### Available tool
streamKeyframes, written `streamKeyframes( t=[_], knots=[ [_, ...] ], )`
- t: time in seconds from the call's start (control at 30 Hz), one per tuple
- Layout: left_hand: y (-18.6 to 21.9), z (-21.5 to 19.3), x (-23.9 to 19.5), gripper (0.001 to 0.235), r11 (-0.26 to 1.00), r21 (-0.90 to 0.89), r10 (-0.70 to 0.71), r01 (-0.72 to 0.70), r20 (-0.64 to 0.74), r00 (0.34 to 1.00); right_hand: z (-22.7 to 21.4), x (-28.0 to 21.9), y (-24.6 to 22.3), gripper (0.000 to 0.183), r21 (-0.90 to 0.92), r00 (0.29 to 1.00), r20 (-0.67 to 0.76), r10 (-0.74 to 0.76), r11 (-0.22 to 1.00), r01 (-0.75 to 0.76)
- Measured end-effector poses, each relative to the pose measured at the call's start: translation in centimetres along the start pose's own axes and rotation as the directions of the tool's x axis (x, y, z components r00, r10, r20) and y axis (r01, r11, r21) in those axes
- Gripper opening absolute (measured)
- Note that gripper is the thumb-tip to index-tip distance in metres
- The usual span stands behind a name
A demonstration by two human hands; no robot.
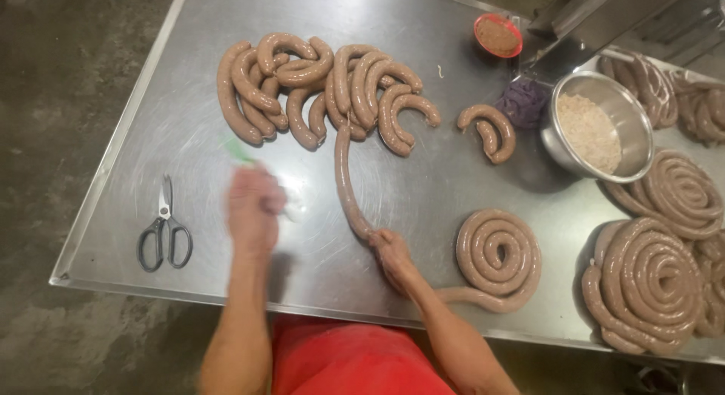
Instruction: The person uses a threader and string to tie sections of a long sausage coil into individual links on a metal table, occasionally using scissors to cut the thread.
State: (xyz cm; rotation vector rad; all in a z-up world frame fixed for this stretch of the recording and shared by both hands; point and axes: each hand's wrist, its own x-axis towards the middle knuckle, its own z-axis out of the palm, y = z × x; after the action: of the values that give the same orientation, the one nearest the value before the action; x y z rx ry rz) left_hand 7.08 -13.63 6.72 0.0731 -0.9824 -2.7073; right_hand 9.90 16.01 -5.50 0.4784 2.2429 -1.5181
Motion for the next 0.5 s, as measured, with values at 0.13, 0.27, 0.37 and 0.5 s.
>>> streamKeyframes(
  t=[0.13,0.27,0.37,0.5],
  knots=[
    [2.9,-3.9,-1.5,0.018,0.779,0.566,-0.225,0.268,-0.145,0.963,-3.2,3.3,1.2,0.011,0.468,0.934,0.271,0.233,0.816,-0.339],
    [-5.6,-2.6,-9.8,0.033,0.400,0.879,-0.602,0.258,0.039,0.798,-4.4,3.4,1.3,0.015,0.523,0.903,0.412,0.121,0.780,-0.343],
    [-12.1,0.0,-12.0,0.033,0.367,0.822,-0.781,0.435,0.018,0.624,-3.2,0.8,-0.7,0.012,0.592,0.922,0.385,-0.028,0.774,-0.224],
    [-17.5,2.2,-6.2,0.026,0.785,0.057,-0.613,0.617,-0.068,0.787,-1.3,-2.6,-3.1,0.021,0.709,0.940,0.329,0.093,0.632,-0.311]
  ],
)
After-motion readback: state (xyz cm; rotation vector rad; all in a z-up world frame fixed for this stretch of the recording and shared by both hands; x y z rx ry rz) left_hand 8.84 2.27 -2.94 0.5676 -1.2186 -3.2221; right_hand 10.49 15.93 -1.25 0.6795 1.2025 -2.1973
